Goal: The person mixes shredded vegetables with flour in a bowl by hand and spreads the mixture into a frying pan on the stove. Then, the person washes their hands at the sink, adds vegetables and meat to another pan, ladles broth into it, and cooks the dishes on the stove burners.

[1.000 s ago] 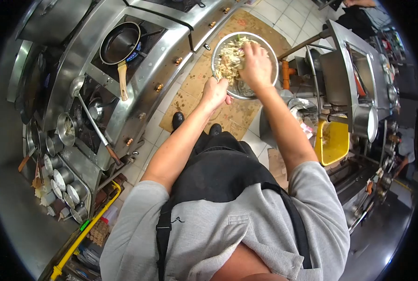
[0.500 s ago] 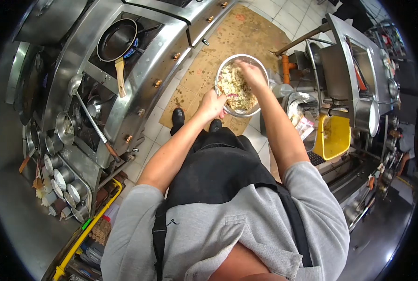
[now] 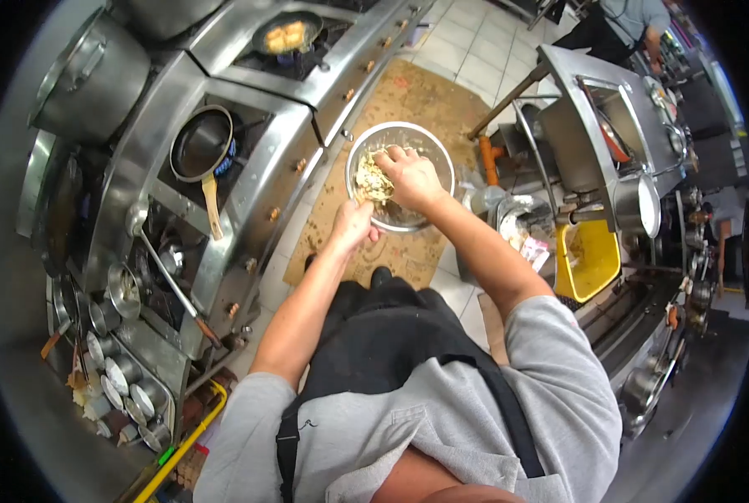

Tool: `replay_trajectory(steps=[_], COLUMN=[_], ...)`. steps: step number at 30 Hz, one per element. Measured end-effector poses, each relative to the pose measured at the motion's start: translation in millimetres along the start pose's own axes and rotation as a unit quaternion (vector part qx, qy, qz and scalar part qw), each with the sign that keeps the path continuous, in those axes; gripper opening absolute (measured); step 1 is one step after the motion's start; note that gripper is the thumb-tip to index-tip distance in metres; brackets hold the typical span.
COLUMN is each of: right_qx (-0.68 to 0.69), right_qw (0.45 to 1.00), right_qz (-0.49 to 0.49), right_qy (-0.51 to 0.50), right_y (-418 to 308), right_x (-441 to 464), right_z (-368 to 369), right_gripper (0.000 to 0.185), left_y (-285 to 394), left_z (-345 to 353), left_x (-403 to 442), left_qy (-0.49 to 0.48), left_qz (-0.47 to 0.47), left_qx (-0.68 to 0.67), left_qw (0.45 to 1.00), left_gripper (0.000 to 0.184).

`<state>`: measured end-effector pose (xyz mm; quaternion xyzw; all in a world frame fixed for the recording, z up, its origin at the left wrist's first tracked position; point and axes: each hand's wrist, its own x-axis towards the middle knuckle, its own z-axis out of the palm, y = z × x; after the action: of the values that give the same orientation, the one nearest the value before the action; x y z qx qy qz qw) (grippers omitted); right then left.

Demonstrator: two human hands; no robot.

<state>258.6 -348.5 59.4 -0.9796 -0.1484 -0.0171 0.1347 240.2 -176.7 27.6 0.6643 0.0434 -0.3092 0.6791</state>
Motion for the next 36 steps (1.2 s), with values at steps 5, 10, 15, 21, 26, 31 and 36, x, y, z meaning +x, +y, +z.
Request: replay_trajectory(steps=[5,10,15,21,26,31,36], right_qx=[-0.06,0.033,0.123,0.432,0.664,0.227,-0.003], right_qw=[0.982,0.998,0.976,0.771,0.606,0.952,0.994], right_qz=[0.098,0.026,0.164,0.461,0.438,0.102,0.101], right_qy=[0.151,-0.042,0.073,0.088,0.019,-0.178,-0.043], right_y=[4,-12,22,39,40,30,12], right_x=[12,-19,-11,-23,-6,7,9], right_z=[9,-9,9,84,67,5,-13], right_gripper=[0.045,0.026,0.032,0.049,0.043,0.074,0.075], left_y=[10,3,-21,-23,-30,-17,18], left_z=[14,7,-1,11,12,-2,7], left_x=[8,17,18,-3,8,28,20], left_qy=[0.04,0.083,0.063,0.039,0.012,0.036,0.027], left_qz=[0.041,0.029,0.044,0.04,0.014,0.016,0.043], left_qx=[-0.042,-0.081,-0.031,0.03,0.098,0.041,0.034], left_qw=[0.997,0.993,0.997,0.998,0.995,0.998,0.998], left_gripper=[0.027,0.028,0.026,0.023,0.025,0.033,0.025])
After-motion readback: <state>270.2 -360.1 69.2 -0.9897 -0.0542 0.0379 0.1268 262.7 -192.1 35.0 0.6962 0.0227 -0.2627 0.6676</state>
